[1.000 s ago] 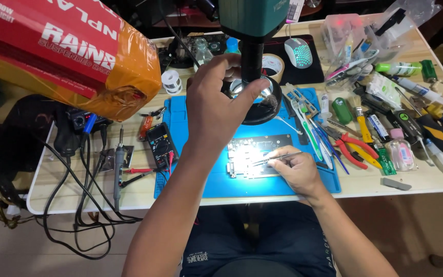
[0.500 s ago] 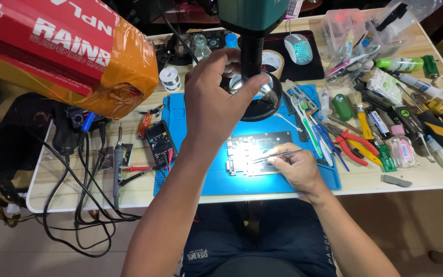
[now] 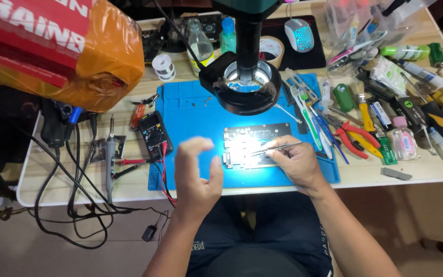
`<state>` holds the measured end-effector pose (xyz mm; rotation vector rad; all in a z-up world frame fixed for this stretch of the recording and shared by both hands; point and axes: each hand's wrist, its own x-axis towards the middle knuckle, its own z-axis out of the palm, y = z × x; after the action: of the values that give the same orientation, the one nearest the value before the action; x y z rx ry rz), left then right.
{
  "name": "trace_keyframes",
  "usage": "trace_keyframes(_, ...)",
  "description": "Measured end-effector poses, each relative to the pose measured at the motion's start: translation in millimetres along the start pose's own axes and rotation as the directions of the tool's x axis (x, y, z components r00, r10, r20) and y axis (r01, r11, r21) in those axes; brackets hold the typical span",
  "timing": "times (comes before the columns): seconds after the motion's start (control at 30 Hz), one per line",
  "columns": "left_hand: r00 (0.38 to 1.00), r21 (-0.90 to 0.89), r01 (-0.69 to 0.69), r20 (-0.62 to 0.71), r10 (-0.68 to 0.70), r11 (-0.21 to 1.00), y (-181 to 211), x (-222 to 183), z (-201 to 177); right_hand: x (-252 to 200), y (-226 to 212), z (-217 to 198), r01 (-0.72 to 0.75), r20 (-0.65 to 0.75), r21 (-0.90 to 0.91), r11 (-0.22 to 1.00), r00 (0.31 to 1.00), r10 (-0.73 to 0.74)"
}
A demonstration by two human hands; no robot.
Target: Testing a graphics card circuit board with a digital multimeter and probes on a repair bench to diagnose electrical issues.
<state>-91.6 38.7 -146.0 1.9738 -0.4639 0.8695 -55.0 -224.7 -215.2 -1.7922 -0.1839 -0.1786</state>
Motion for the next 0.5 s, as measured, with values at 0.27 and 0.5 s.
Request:
trace_keyframes(0.27,0.86,0.296,0.139,0.437,-0.263,0.945,-48.8,-61.2,17.5,-0.3,0.0,-0.2,-0.015,-0.008,0.007,1.0,1.0,0.015)
trace_keyframes(0.5,0.92,0.238,0.072,0.36,-0.157,0.969,-83.2,-61.7,39.9,1.3,7.2,-0.1,-0.001,-0.039,-0.001,1.0,0.999,0.001)
